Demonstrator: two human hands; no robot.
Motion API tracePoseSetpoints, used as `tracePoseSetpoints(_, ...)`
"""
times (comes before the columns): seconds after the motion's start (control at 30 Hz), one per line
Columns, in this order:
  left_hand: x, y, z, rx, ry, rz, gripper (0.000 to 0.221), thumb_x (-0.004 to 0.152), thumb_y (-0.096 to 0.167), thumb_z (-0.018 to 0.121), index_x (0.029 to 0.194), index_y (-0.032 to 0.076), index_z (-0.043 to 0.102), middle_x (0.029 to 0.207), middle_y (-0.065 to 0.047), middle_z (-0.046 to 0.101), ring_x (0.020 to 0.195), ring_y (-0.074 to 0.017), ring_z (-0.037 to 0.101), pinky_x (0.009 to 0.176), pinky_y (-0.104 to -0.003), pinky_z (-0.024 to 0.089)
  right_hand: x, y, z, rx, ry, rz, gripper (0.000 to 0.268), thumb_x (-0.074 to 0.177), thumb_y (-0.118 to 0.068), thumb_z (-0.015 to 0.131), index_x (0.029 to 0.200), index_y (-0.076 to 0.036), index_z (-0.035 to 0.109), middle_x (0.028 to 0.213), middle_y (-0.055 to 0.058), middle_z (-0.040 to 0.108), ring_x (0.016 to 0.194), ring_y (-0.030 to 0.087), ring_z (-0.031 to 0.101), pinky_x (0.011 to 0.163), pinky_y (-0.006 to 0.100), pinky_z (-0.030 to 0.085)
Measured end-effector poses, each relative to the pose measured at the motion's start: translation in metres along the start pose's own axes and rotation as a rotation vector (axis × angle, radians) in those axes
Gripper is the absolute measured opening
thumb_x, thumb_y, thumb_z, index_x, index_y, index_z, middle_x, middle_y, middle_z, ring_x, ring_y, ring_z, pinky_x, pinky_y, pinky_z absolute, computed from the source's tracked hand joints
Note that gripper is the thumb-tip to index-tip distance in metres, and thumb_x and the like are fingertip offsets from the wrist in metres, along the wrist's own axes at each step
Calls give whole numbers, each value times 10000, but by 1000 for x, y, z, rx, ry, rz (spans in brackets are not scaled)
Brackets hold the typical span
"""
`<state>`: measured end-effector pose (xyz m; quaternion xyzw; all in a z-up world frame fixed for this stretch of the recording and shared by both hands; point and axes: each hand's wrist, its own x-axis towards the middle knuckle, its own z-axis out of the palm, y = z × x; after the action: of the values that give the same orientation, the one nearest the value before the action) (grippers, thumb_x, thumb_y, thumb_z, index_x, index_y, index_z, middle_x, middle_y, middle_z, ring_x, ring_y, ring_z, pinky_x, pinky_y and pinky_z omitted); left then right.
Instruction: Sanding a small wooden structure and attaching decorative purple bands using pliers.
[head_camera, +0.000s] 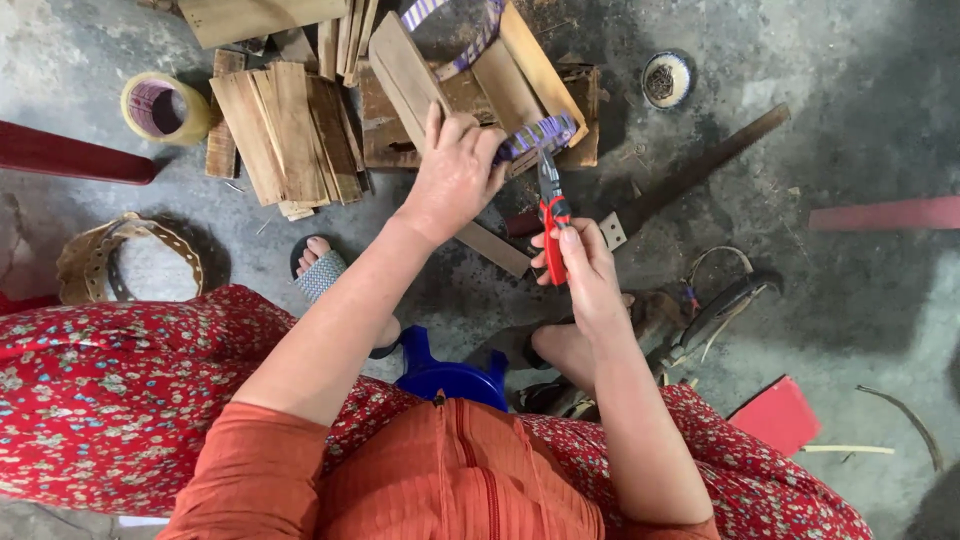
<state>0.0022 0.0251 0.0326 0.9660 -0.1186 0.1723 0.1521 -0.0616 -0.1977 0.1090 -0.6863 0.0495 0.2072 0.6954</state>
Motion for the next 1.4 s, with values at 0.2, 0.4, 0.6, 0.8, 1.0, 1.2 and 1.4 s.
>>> tracePoseSetpoints(0.2, 6, 11, -1, 18, -27, 137, 390, 819, 235, 774, 1176, 139, 650, 1027, -84, 609, 1130, -319, 506, 1179, -696, 209, 3, -2, -2, -330, 114, 2, 267, 1018, -265, 605, 1152, -46, 531, 1016, 138, 704, 791, 191, 705, 589, 287, 580)
tracePoseSetpoints(0.4, 18, 9, -15, -77, -139, 150, 416, 820, 331, 805, 1067, 7, 721, 1408, -187, 492, 1434, -444, 318, 1223, -663, 210, -3, -19, 6, -500, 142, -4, 432, 972, -223, 626, 1371, -99, 513, 1080, 42, 680, 862, 146, 657, 761, 298, 545)
tracePoseSetpoints(0.6, 39, 23, -27, -60, -311, 121, 326, 945, 365, 678, 922, 56, 781, 1362, -157, 597, 1496, -422, 293, 1243, -635, 107, 8, -25, -11, -767, 99, -245, 458, 1044, -322, 515, 1427, -82, 584, 1077, 75, 629, 953, 209, 613, 875, 361, 471)
tracePoseSetpoints(0.8, 56, 32, -12, -26, -287, 148, 407, 891, 428, 700, 918, 31, 783, 1018, -158, 670, 1369, -411, 417, 1248, -622, 101, 26, -47, -16, -688, 116, 163, 476, 976, -390, 475, 1278, -81, 674, 919, 33, 660, 769, 135, 609, 670, 302, 491)
tracePoseSetpoints(1.0, 60, 40, 2, 111, -337, 148, 453, 943, 544, 622, 1010, 131, 796, 1019, -107, 690, 1234, -392, 502, 1233, -661, 101, 19, -81, -9, -579, 166, -25, 425, 1030, -422, 427, 1129, -67, 639, 869, 48, 649, 659, 127, 577, 614, 276, 502)
tracePoseSetpoints(1.2, 62, 42, 2, 103, -315, 125, 433, 937, 511, 637, 945, 103, 780, 875, -79, 657, 1067, -370, 525, 1225, -682, 119, 24, -79, -18, -791, 90, 65, 520, 1002, -425, 388, 1353, -118, 619, 897, 30, 672, 636, 136, 594, 608, 305, 513)
tracePoseSetpoints(1.4, 58, 41, 7, 60, -209, 157, 416, 912, 456, 662, 928, 54, 770, 816, -100, 632, 992, -374, 517, 1204, -714, 161, 30, -50, -38, -853, 100, -135, 313, 1018, -309, 422, 1176, -135, 629, 969, 50, 678, 874, 238, 620, 789, 365, 469)
